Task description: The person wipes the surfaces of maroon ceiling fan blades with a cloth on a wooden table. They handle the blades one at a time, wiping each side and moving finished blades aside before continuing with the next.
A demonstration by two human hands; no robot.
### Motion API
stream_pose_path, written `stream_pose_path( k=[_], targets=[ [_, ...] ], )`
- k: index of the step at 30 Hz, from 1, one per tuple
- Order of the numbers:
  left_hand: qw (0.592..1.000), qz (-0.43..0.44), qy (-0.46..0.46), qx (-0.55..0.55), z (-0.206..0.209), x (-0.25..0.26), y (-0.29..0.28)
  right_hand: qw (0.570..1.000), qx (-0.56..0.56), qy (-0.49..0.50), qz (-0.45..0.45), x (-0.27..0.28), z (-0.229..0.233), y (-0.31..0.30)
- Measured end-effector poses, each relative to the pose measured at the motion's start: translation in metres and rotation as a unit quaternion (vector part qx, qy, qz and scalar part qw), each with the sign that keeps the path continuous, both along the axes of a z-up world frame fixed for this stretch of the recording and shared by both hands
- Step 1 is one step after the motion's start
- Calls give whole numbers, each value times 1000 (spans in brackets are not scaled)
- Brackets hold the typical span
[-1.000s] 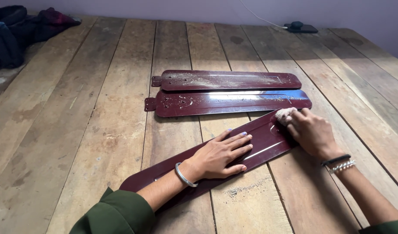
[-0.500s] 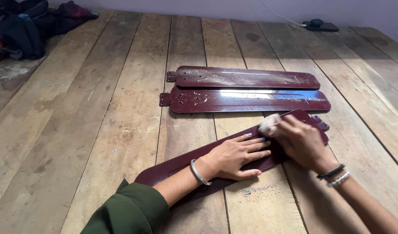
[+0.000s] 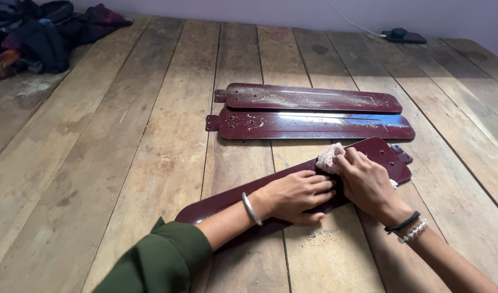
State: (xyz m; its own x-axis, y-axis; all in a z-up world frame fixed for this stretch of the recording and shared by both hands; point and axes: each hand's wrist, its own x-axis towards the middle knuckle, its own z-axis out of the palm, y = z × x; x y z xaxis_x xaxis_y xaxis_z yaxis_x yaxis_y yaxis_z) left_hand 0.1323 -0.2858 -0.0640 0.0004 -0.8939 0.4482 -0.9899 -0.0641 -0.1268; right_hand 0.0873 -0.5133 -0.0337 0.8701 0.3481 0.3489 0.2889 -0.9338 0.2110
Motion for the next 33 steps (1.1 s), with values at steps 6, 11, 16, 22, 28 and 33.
stream_pose_path(
  k=[6,11,16,22,28,33],
  targets=[
    [955,125,71,258,49,-25,70,982,-73,87,-150,-2,29,-42],
    [974,125,132,138,60,-45,154,979,-45,102,-172,5,32,-32],
    [984,126,101,77,49,-63,173,997,-12,80,13,-1,23,52],
    [984,141,72,77,43,-70,181,947,133,108,273,-19,16,101],
    [964,176,124,159,39,-84,236,934,228,214,176,-14,35,34],
    [964,175,138,146,38,-92,245,949,177,168,198,-2,38,41]
  ],
)
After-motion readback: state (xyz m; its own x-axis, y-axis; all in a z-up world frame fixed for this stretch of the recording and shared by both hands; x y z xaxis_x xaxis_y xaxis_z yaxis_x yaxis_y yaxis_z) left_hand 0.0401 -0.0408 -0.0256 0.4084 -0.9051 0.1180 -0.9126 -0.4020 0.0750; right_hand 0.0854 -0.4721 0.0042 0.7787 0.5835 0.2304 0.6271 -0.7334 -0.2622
